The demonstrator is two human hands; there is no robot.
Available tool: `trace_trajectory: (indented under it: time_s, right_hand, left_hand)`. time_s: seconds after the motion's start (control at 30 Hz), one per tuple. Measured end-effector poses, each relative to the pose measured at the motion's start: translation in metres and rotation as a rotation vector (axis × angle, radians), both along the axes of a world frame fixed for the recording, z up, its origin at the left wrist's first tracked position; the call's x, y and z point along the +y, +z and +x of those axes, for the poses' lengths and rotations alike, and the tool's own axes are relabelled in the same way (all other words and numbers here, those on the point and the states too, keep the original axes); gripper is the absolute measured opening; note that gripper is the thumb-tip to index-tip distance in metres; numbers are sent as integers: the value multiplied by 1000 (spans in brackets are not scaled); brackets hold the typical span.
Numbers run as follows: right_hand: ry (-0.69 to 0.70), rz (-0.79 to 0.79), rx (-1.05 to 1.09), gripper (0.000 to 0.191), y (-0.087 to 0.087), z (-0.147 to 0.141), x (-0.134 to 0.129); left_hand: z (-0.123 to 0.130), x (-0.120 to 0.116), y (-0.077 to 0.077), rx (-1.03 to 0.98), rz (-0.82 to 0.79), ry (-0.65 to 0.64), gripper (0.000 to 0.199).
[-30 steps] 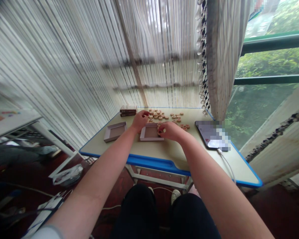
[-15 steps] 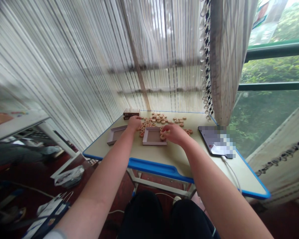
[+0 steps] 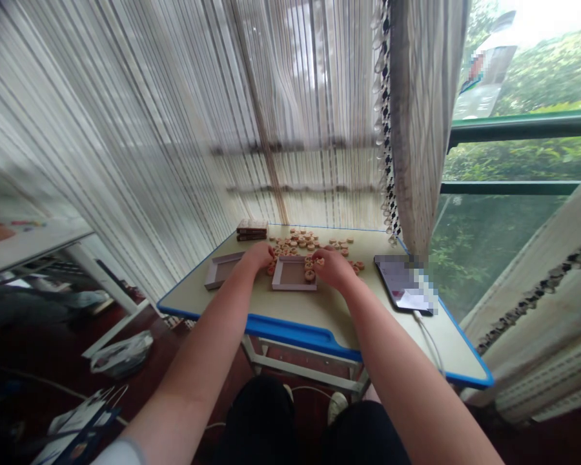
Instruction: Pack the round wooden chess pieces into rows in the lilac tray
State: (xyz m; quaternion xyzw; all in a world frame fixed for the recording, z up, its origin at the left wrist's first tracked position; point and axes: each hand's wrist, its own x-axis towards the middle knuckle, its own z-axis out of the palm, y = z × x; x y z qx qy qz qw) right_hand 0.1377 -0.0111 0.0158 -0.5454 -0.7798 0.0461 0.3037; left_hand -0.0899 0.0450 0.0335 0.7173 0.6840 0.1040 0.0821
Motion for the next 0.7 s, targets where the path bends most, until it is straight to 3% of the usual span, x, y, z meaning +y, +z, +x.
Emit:
trace_trajectory:
  time_s: [0.2,0.7]
  right_hand:
    - [-30,-1,42,23,0,6,1]
    - [-22,17,157,22,-2,3,6]
  left_hand:
    - [2,-10,5,57,15,85,46]
    - [4,-7,5,63,-36,89,27]
